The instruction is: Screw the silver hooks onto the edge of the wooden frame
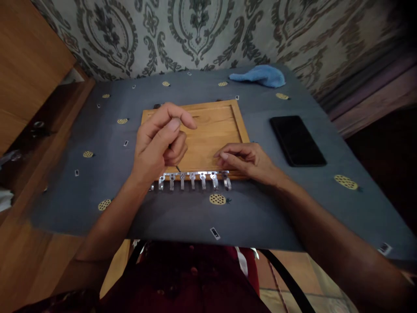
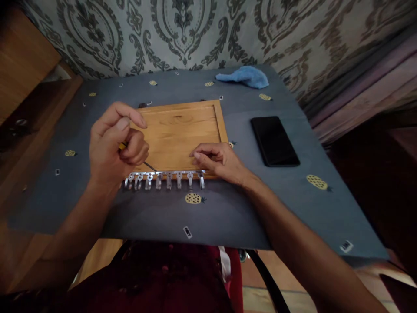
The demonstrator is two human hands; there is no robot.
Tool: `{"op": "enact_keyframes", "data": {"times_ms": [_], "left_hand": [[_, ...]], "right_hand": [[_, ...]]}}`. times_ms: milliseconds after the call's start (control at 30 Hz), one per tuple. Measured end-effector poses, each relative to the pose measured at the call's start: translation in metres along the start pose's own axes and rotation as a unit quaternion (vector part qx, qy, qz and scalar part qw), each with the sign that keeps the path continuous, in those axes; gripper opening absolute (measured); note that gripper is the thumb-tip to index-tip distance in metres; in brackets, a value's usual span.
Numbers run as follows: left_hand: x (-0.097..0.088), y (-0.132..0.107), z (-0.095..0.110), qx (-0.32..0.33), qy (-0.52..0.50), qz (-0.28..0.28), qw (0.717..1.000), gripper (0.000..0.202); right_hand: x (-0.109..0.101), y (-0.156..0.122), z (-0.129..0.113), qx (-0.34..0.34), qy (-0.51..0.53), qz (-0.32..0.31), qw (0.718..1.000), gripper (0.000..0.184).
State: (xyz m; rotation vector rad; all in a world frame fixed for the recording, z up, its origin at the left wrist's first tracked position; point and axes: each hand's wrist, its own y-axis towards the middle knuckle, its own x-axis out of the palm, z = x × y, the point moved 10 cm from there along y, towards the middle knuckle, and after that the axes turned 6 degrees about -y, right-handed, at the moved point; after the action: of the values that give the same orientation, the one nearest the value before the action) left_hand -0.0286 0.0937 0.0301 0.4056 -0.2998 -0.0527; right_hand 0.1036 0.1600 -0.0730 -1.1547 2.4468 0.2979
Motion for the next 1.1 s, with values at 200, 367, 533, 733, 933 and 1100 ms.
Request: {"op": "enact_keyframes", "data": {"times_ms": [200,367,533,733,933,1100], "left_hand": [[-0.004,-0.006,0.001,0.011,0.005,0.021,1.0,0.021],[-0.007,-0.011,0.0,0.015,-0.018,0.013,1.0,0.016],[-0.012,-0.014,-0.005,0.012,-0.019,0.023,0.999,0.018],[-0.012,-0.016,-0.004,0.016,-0.016,0.034,0.999,0.018],[-0.009,-0.017,-0.006,0.02,-0.03,0.032,0.999,0.017],[-0.008,-0.018,-0.007,0.027,-0.019,0.035,0.999,0.019]], "right_hand": [[0.043,0.02,-0.047,-0.103,-0.075,-0.145,0.981,0.037],[0.069,0.033,-0.053,-0.105,-0.079,-0.213,0.968,0.039],[0.076,0.034,-0.049,-0.1,-0.05,-0.241,0.964,0.04],[0.079,0.031,-0.049,-0.105,-0.052,-0.249,0.961,0.036],[0.079,0.031,-0.047,-0.112,-0.052,-0.247,0.961,0.035],[0.078,0.031,-0.046,-0.117,-0.045,-0.248,0.961,0.038]]}}
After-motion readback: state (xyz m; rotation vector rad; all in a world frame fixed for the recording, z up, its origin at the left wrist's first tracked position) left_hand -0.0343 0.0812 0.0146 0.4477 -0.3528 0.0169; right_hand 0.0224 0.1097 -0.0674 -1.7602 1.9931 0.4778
